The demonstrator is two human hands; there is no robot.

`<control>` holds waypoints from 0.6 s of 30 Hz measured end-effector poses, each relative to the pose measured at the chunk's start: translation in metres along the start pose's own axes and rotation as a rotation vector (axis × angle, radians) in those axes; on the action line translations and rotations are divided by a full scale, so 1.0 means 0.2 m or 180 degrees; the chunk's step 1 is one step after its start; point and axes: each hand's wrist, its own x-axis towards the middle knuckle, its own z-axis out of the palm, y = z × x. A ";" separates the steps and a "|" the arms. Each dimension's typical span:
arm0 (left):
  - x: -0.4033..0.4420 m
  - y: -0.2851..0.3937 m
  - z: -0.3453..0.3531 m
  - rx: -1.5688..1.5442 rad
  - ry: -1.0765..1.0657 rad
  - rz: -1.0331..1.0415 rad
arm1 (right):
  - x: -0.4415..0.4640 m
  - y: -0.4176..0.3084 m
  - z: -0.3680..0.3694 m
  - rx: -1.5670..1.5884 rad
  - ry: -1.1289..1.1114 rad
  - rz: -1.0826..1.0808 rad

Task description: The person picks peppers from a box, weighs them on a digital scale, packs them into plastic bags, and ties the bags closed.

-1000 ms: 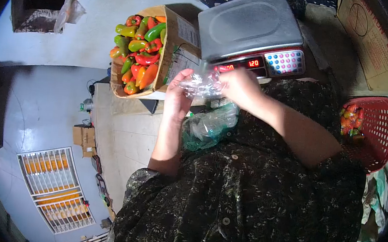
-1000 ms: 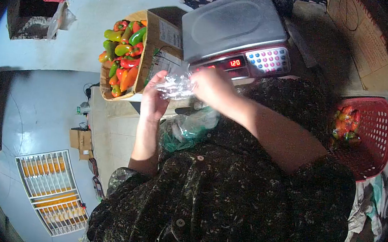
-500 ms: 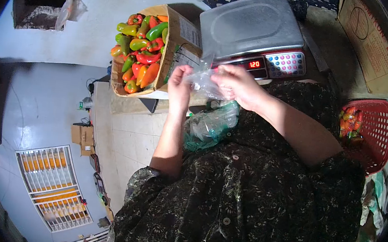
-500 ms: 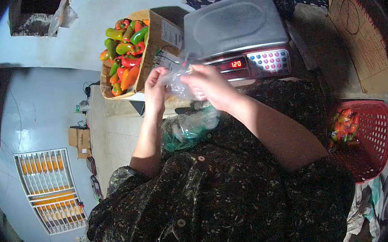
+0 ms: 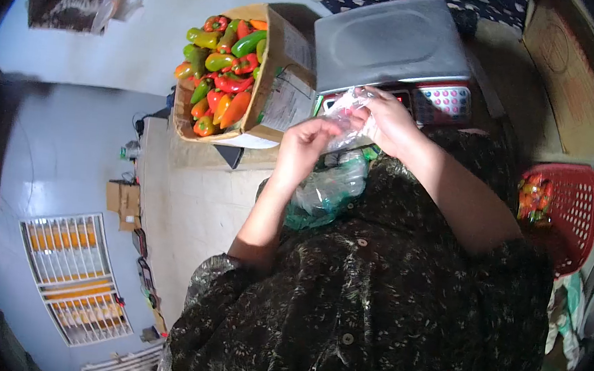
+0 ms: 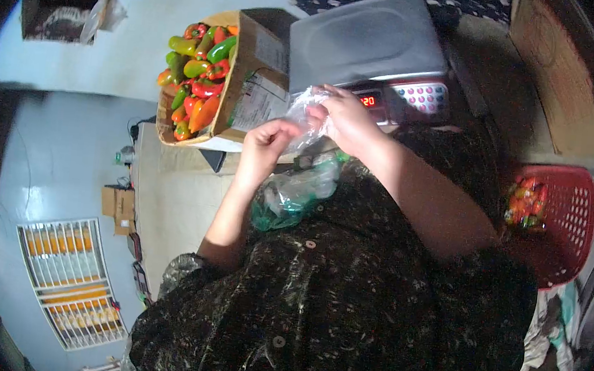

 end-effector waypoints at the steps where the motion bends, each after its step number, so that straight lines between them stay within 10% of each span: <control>1: 0.01 0.01 0.03 0.0425 0.0290 -0.0114 | 0.01 0.01 0.02 0.0076 -0.0296 0.0136; 7: 0.07 -0.11 -0.07 0.2257 0.0653 0.0392 | -0.10 0.02 0.22 -0.1816 -0.0263 -0.0452; 9: 0.06 -0.07 -0.09 0.2358 0.0530 0.0292 | -0.04 -0.03 0.08 -0.4368 -0.0958 -0.1424; 12: -0.03 0.09 -0.10 0.2649 -0.0080 -0.0258 | 0.01 -0.05 0.02 -0.4813 -0.0664 -0.1561; 18: -0.17 0.37 -0.26 0.2387 0.0084 0.1423 | 0.01 -0.12 0.02 -0.4324 0.0008 -0.1095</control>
